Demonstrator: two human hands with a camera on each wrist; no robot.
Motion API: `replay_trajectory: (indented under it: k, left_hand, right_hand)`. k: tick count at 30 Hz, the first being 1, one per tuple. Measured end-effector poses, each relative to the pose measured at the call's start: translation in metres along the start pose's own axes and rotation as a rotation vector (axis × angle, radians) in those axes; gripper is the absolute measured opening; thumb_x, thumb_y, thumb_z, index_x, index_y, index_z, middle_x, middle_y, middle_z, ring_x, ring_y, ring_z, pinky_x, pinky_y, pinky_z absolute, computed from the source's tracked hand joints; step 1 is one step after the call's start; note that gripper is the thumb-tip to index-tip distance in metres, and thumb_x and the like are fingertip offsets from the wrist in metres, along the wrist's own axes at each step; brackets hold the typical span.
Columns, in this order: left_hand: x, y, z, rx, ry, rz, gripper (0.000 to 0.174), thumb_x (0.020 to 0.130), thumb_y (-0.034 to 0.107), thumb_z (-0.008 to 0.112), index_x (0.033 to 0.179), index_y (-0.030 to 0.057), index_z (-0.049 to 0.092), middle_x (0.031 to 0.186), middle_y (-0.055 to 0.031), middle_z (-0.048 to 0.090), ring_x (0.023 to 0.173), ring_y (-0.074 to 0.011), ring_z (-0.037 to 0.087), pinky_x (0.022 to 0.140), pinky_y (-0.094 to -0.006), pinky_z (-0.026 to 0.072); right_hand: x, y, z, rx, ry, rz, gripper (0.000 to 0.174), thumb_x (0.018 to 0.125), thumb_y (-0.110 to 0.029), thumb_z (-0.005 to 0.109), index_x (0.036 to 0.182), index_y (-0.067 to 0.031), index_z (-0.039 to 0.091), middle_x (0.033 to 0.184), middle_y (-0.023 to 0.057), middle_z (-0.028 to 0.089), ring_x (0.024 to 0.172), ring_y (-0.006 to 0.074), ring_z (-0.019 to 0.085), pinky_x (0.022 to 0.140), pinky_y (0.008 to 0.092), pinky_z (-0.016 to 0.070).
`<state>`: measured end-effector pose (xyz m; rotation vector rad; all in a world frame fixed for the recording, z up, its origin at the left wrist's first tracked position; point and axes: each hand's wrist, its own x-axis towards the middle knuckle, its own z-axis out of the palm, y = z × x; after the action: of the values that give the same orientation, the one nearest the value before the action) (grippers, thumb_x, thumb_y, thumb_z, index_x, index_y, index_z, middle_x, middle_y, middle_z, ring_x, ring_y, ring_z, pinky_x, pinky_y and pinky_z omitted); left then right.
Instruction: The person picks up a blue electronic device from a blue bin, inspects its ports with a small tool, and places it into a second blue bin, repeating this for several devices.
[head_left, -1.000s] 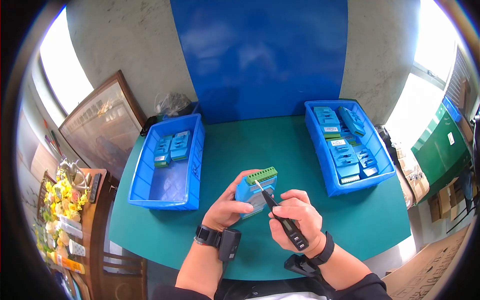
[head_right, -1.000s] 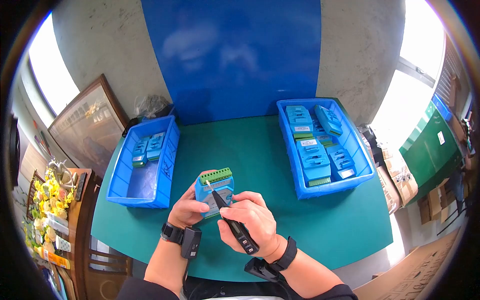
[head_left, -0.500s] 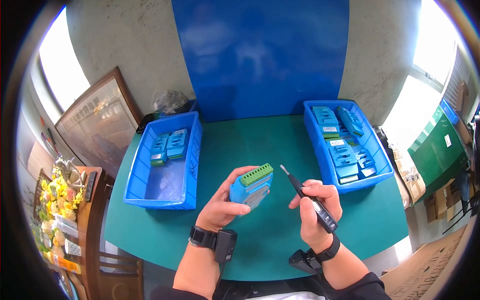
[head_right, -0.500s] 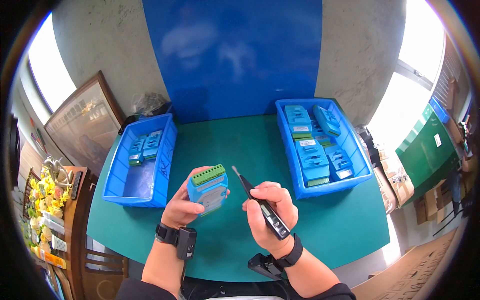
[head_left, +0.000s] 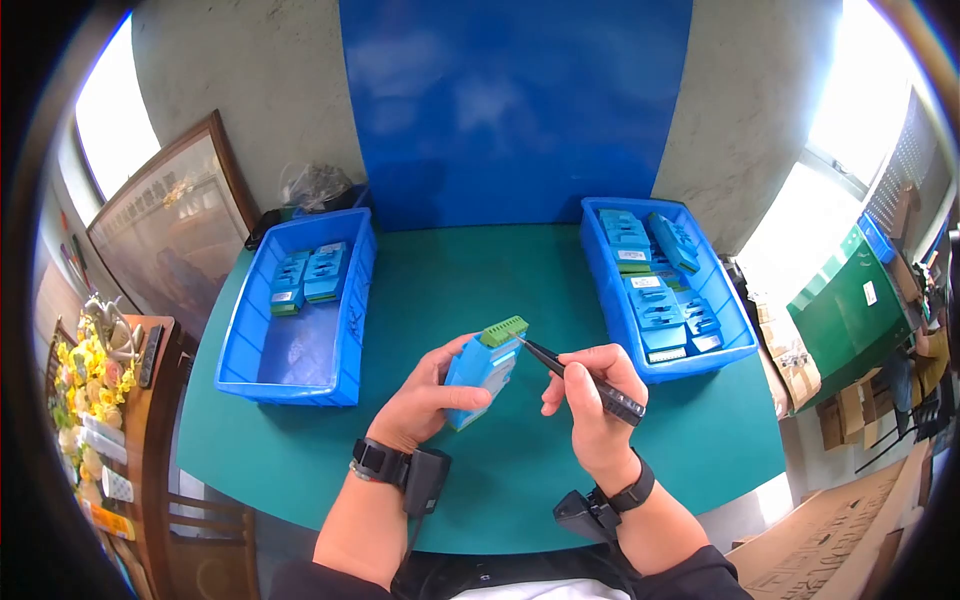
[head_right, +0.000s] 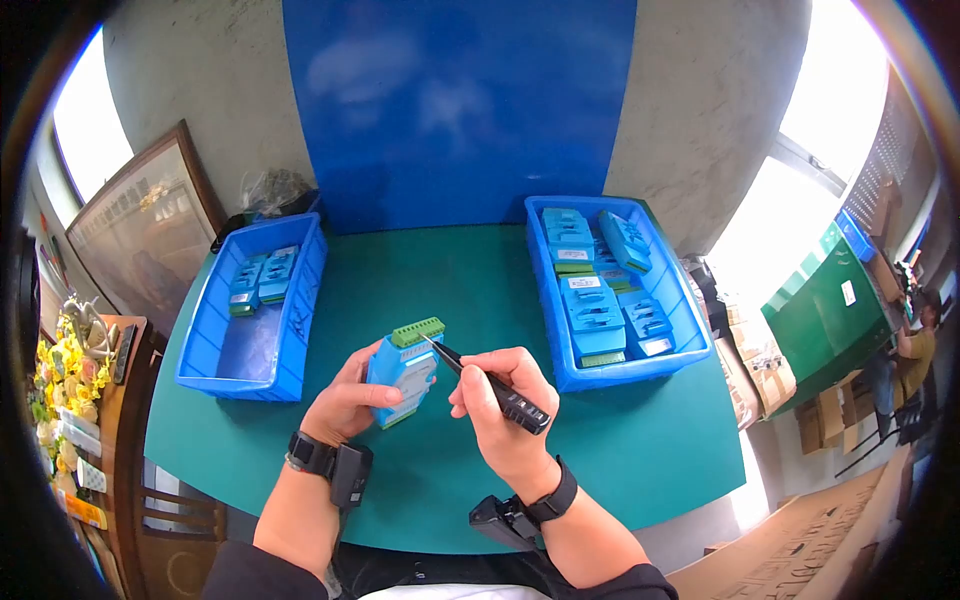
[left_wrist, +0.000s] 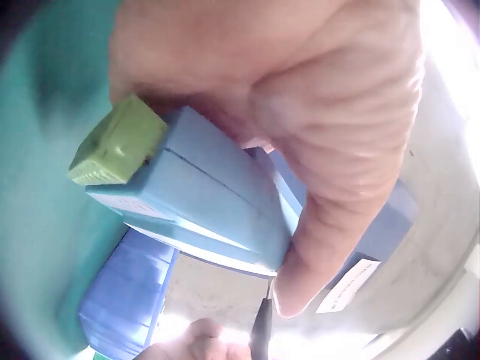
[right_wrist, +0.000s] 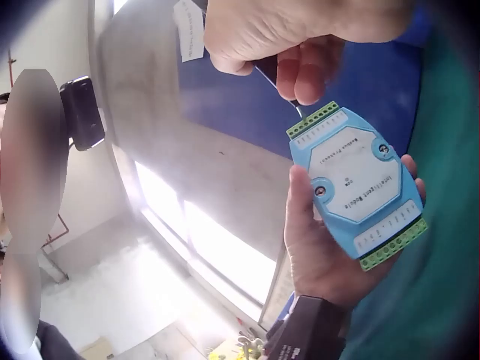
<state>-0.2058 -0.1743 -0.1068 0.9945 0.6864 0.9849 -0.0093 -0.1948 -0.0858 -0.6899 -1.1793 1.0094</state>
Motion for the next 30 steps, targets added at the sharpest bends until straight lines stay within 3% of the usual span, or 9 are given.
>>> replay_trajectory:
  k: [3,7,8,11,16,20,24,27,30]
  left_hand:
    - [-0.001,-0.001,0.002,-0.145,0.067,-0.014,0.074,0.073,0.022,0.076,0.134,-0.0012,0.041,0.117,-0.0133,0.058,0.106,-0.0231,0.059,0.092,-0.035,0.0478]
    - [-0.002,-0.005,0.002,-0.126,0.111,0.064,0.067,0.09,0.054,0.055,0.131,0.0031,0.045,0.116,-0.0146,0.06,0.104,-0.0265,0.063,0.085,-0.0381,0.054]
    - [-0.001,-0.004,0.003,-0.092,0.134,0.044,0.074,0.091,0.066,0.039,0.132,0.0048,0.044,0.114,-0.0134,0.06,0.102,-0.0254,0.063,0.085,-0.0376,0.0533]
    - [0.004,-0.01,-0.002,-0.191,0.154,0.042,0.081,0.087,0.072,0.031,0.131,0.0052,0.045,0.112,-0.0123,0.06,0.103,-0.0241,0.062,0.086,-0.0366,0.0527]
    - [0.003,0.0,-0.002,-0.249,0.139,0.071,0.048,0.101,0.045,0.031,0.128,0.0073,0.046,0.109,-0.009,0.06,0.101,-0.0196,0.059,0.093,-0.0366,0.044]
    - [0.002,0.003,0.009,-0.167,0.243,0.08,0.041,0.1,0.034,0.044,0.13,0.0053,0.047,0.11,-0.0051,0.061,0.104,-0.0167,0.059,0.092,-0.0355,0.0453]
    - [0.004,0.002,-0.003,-0.328,0.18,0.109,0.044,0.095,0.034,0.057,0.126,0.0035,0.051,0.114,-0.0046,0.061,0.106,-0.0147,0.058,0.096,-0.0356,0.0444]
    - [0.003,0.001,-0.005,-0.323,0.224,0.118,0.042,0.096,0.037,0.056,0.123,0.005,0.053,0.114,-0.0049,0.062,0.106,-0.0148,0.059,0.095,-0.0344,0.0456]
    - [0.005,-0.001,-0.01,-0.343,0.214,0.107,0.043,0.095,0.038,0.057,0.124,0.0069,0.053,0.116,-0.0051,0.062,0.106,-0.0154,0.06,0.094,-0.034,0.0476]
  right_hand:
    - [-0.001,0.001,-0.005,-0.032,0.036,-0.009,0.013,0.091,-0.008,0.06,0.098,0.003,0.056,0.073,0.0078,0.064,0.061,0.01,0.06,0.056,0.0225,0.0491]
    - [0.001,0.01,0.005,-0.076,0.001,-0.024,0.023,0.094,-0.014,0.061,0.109,0.0023,0.054,0.084,0.0106,0.068,0.071,0.0138,0.066,0.065,0.0247,0.0521]
    - [-0.001,0.012,0.01,-0.103,-0.019,-0.046,0.024,0.094,-0.015,0.061,0.11,0.0023,0.054,0.087,0.0116,0.068,0.074,0.0152,0.067,0.067,0.0258,0.053]
    - [-0.008,0.027,0.012,-0.24,-0.196,-0.088,0.032,0.091,-0.016,0.065,0.115,0.0005,0.05,0.094,0.0148,0.07,0.088,0.0208,0.07,0.078,0.0312,0.0549]
    - [-0.013,0.031,0.016,-0.545,-0.322,-0.222,0.048,0.077,-0.016,0.08,0.111,-0.0015,0.049,0.109,0.0169,0.066,0.091,0.0231,0.069,0.078,0.0315,0.0555]
    - [-0.015,0.031,0.02,-0.506,-0.263,-0.091,0.044,0.079,-0.007,0.076,0.111,-0.0023,0.047,0.106,0.0119,0.062,0.089,0.0164,0.065,0.076,0.0297,0.055]
    - [-0.011,0.044,0.018,-0.243,-0.15,0.034,0.029,0.087,-0.006,0.067,0.109,-0.0027,0.048,0.089,-0.0009,0.052,0.078,0.0054,0.054,0.07,0.0231,0.054]
    - [-0.009,0.044,0.027,0.067,-0.05,0.243,0.024,0.09,-0.007,0.065,0.108,-0.0029,0.049,0.089,-0.0003,0.052,0.078,0.0059,0.053,0.069,0.0228,0.0532]
    - [-0.006,0.052,0.02,-0.113,-0.096,0.144,0.023,0.092,-0.009,0.061,0.111,-0.0028,0.05,0.089,0.0011,0.053,0.079,0.007,0.053,0.071,0.0244,0.0533]
